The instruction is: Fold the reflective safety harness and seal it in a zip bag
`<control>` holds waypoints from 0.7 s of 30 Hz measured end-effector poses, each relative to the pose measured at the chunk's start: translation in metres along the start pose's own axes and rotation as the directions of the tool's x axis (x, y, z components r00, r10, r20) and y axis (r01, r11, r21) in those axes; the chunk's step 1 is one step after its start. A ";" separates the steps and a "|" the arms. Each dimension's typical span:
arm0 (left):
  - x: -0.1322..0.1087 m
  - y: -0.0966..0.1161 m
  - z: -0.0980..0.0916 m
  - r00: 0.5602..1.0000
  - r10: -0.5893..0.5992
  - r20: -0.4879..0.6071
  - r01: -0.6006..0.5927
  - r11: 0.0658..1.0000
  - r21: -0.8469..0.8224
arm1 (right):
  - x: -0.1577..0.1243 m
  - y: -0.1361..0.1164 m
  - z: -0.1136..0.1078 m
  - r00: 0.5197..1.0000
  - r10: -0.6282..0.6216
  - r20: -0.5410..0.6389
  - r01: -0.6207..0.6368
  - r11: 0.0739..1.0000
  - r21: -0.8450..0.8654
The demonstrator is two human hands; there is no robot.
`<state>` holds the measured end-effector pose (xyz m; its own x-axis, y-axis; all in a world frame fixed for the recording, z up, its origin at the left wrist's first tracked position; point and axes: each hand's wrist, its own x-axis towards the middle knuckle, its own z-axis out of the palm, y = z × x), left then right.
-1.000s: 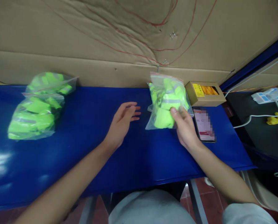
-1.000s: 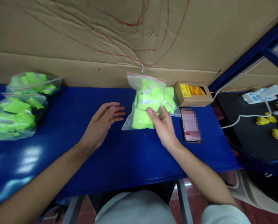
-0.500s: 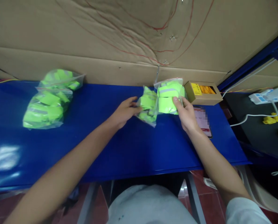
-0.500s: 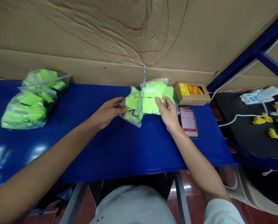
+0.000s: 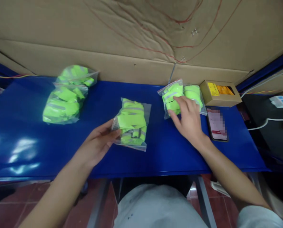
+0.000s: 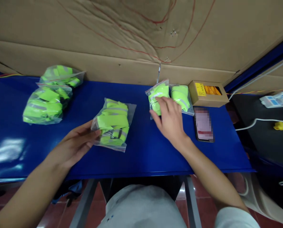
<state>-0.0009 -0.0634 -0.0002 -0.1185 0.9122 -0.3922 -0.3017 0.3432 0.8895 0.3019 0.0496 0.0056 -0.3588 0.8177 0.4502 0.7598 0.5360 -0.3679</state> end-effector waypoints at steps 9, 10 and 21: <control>0.037 0.032 0.031 0.842 0.032 0.538 -0.128 0.982 0.142 | -0.005 -0.018 0.002 0.968 0.230 0.102 -0.225 0.615 0.756; 0.043 0.033 0.034 0.812 0.016 0.584 -0.132 0.979 0.157 | -0.005 -0.015 0.004 0.964 0.259 0.067 -0.219 0.620 0.753; 0.055 0.012 0.039 0.815 -0.074 0.574 0.038 0.997 0.074 | -0.015 -0.008 0.007 0.824 0.564 0.048 -0.301 0.365 0.881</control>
<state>0.0262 -0.0002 -0.0020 0.4689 0.8469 -0.2508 -0.2355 0.3936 0.8886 0.2969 0.0344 -0.0042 0.1070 0.9864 0.1250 -0.0926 0.1350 -0.9865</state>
